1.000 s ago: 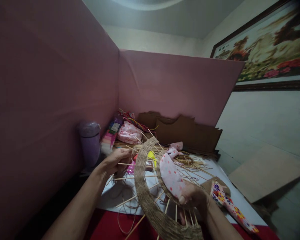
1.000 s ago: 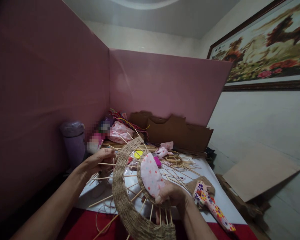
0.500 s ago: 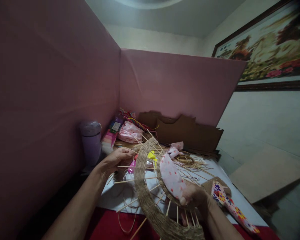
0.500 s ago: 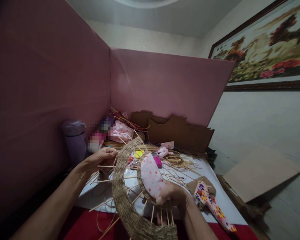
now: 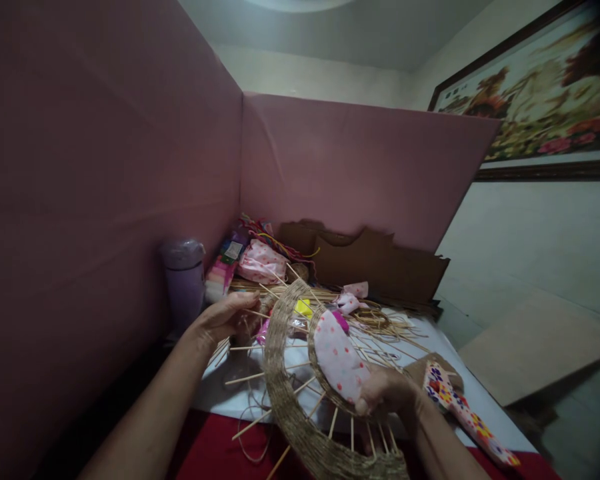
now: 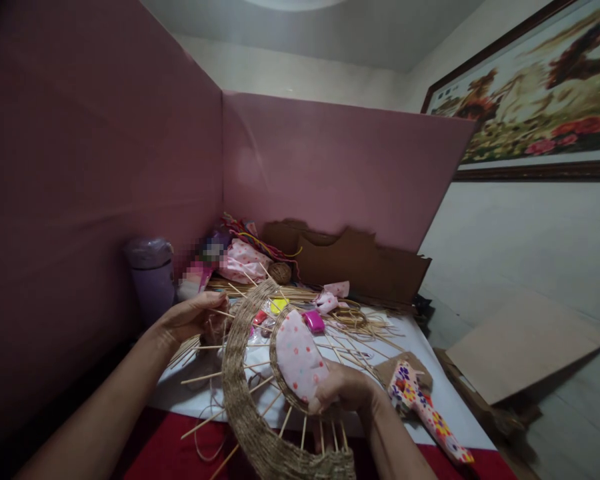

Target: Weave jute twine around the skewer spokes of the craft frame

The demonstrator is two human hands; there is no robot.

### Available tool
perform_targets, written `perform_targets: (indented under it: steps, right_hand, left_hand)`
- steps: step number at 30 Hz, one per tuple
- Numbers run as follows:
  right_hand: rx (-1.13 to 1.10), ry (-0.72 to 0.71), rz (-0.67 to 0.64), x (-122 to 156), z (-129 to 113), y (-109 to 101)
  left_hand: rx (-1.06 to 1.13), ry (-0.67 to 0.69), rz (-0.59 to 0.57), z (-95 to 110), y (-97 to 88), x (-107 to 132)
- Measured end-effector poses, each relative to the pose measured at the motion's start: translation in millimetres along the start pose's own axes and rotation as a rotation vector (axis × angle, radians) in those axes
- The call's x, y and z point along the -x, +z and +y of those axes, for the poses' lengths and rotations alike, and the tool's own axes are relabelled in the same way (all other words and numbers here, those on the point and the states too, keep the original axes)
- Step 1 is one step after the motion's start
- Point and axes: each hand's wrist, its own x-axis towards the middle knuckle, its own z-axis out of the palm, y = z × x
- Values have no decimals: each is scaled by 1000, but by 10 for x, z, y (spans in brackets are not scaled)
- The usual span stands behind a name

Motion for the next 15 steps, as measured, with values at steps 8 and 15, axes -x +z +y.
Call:
perform_targets:
  steps: [8, 15]
  right_hand:
    - [43, 21, 105, -8, 32, -69]
    - [50, 28, 55, -14, 42, -117]
  left_hand:
    - [-246, 202, 66, 45, -25, -13]
    - [-387, 300, 146, 51, 39, -46]
